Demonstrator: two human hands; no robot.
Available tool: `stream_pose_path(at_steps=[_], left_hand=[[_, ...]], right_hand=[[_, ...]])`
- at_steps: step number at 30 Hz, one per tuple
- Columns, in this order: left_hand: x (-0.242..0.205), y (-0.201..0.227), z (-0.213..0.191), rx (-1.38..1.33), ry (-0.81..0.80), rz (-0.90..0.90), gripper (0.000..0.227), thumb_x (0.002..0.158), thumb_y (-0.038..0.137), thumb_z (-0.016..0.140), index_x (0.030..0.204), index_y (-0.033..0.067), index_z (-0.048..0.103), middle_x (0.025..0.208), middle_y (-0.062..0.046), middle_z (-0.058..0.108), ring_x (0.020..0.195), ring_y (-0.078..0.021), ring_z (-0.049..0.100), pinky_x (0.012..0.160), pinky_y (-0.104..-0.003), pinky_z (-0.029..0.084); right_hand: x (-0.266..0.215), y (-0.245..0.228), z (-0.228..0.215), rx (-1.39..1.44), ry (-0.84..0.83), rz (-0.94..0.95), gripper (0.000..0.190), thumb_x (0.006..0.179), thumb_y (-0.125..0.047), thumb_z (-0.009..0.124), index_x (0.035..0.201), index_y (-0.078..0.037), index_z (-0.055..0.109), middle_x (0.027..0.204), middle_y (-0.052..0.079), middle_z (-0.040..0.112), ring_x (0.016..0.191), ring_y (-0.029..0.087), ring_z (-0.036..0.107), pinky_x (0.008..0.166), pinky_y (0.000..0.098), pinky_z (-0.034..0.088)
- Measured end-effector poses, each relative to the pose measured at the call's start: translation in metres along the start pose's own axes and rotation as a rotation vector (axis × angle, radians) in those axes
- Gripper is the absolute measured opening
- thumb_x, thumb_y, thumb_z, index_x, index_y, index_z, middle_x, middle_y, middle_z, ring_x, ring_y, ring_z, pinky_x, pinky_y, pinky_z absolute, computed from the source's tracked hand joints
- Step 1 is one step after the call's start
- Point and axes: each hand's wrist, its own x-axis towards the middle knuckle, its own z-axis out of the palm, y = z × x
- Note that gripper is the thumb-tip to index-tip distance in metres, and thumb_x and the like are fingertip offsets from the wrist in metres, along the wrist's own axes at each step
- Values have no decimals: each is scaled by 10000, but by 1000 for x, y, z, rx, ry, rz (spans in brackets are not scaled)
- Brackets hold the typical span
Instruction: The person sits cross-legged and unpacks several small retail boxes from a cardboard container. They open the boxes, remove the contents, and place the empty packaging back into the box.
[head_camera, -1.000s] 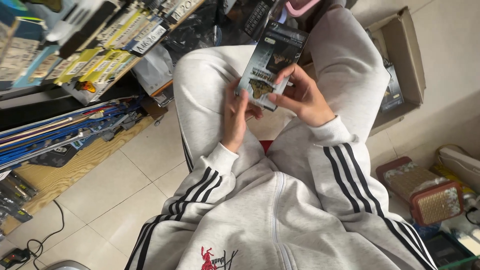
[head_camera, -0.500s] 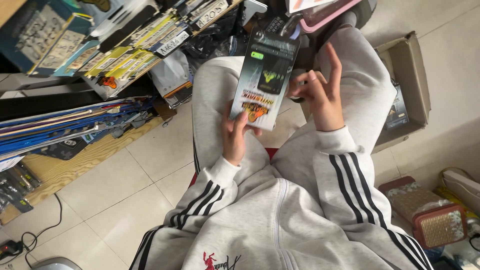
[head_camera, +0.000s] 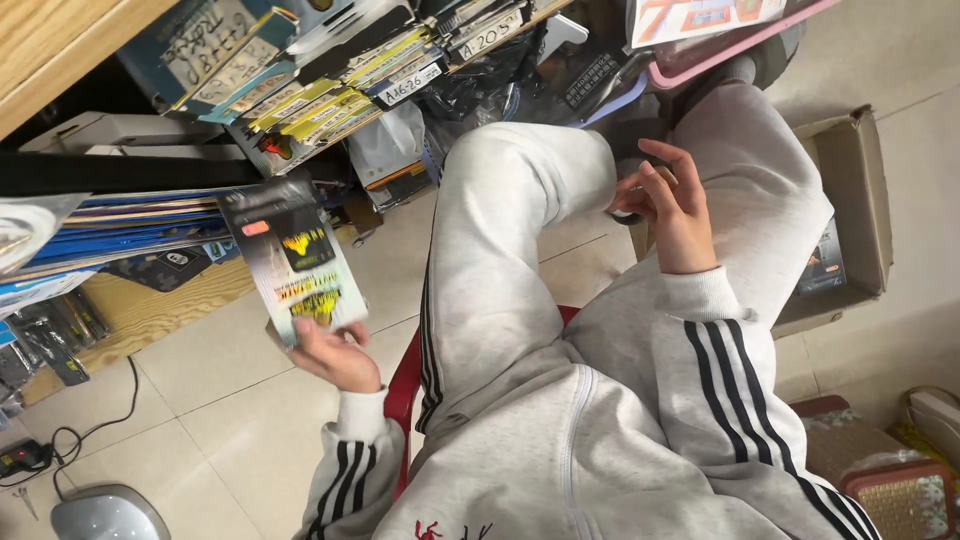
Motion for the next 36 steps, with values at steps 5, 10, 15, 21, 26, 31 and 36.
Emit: stream_pose_path(at_steps=[5,10,15,21,26,31,36], left_hand=[[22,1,27,78,-143,104,515,1138,320,488,1524,60,268,1067,-196,576,513,-230,623,391,-297,503],[41,14,70,22,-195,45,526,1129,348,529,1481,40,289,1161,-199,580,622,-216,693,547,-295,637],[73,18,93,-44,-218,-124,433,1090,441,531,1278,59,453,1075,-80,556,669,-184,720,571,-252,641],[108,22,105,129,-297,-352,611,950,714,439,964,114,557,831,-109,769,593,-131,715,452,-179,392],[128,-2,106,178,-212,-429,686,802,846,468,730,176,599,676,-115,717,583,-214,697,561,-281,382],[79,10,118,155,-298,-684,716,537,882,482,684,182,505,638,21,545,543,-82,558,502,-155,405],[-48,14,106,545,-965,-68,769,994,449,540,1545,-17,275,1596,-283,359,1477,-390,380,1185,-445,330]], right_hand=[[3,4,-1,-23,-20,-9,301,1105,-212,557,1385,-101,566,913,143,666,822,229,723,834,334,611],[2,2,-2,-47,-7,-4,298,1101,-221,565,1368,-87,577,902,118,653,826,208,701,846,323,594],[-1,3,-1,-78,-27,-4,284,1101,-231,580,1337,-76,603,912,135,659,832,216,698,852,338,600],[-1,2,3,-110,-78,-7,245,1098,-200,583,1284,-50,639,910,154,662,827,238,696,859,376,590],[3,15,0,-105,-69,-72,198,1080,-160,595,1230,-49,662,864,130,667,787,217,683,811,372,599],[-14,-33,-29,-102,-16,-187,220,1074,-246,574,1195,-65,599,897,73,647,806,156,658,782,261,569],[-11,-38,-138,-212,426,-416,224,1116,-276,591,1186,-64,590,833,89,597,758,195,618,747,296,513]])
